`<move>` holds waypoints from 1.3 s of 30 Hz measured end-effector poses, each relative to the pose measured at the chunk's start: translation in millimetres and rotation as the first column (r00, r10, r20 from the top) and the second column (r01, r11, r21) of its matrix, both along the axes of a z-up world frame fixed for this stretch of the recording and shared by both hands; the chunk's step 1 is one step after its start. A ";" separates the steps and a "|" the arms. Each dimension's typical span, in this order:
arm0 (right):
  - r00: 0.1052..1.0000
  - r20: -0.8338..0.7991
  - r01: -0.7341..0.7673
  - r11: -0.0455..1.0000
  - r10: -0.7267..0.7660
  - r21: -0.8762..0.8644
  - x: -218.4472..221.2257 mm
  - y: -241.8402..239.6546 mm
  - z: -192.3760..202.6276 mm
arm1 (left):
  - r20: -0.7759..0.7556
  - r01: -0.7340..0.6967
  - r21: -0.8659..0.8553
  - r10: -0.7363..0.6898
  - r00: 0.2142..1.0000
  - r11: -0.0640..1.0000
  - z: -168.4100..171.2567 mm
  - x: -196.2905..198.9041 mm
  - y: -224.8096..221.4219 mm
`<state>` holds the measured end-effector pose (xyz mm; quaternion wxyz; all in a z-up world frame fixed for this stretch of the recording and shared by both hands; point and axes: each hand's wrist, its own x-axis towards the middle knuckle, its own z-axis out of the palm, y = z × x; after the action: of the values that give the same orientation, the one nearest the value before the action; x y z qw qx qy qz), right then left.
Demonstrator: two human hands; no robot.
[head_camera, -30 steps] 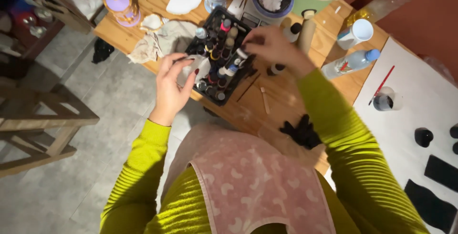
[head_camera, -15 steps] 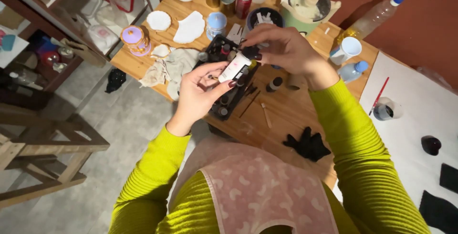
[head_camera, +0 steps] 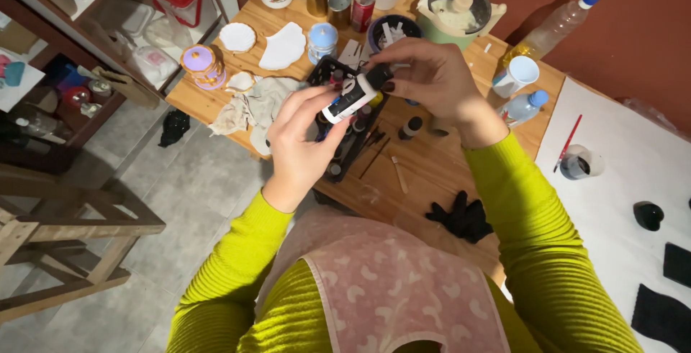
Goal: Painting small decorative objects and preparing paint at a workstation.
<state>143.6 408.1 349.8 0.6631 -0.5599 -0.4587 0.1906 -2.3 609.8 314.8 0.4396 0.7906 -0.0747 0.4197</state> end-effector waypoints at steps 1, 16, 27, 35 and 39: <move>1.000 -0.001 0.002 1.000 -0.002 0.000 -2.7 -0.2 -1.1 | -0.001 0.002 0.000 -0.002 1.000 1.000 0.4 2.0 -1.5; 0.887 0.284 0.450 0.820 -0.365 -0.353 -17.2 19.8 -30.2 | -0.174 -0.083 0.418 0.170 0.970 0.905 -37.1 28.6 -20.1; 0.716 0.562 0.569 0.812 -0.414 -0.127 -35.9 24.6 -36.3 | -0.434 0.441 -0.144 -0.457 0.777 0.886 -23.0 34.5 -10.0; 0.708 0.650 0.589 0.737 -0.274 -0.331 -0.9 19.2 -35.6 | -0.443 0.481 0.076 -0.403 0.801 0.873 -36.7 61.8 -4.1; 0.688 0.708 0.672 0.511 -0.160 -0.537 27.7 11.8 -65.0 | -0.461 0.195 0.466 0.048 0.886 0.863 -66.4 78.8 -29.6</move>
<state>171.3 419.9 284.8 0.2136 -0.9119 -0.3502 0.0117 76.4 580.2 248.4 0.2410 0.9496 -0.1060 0.1701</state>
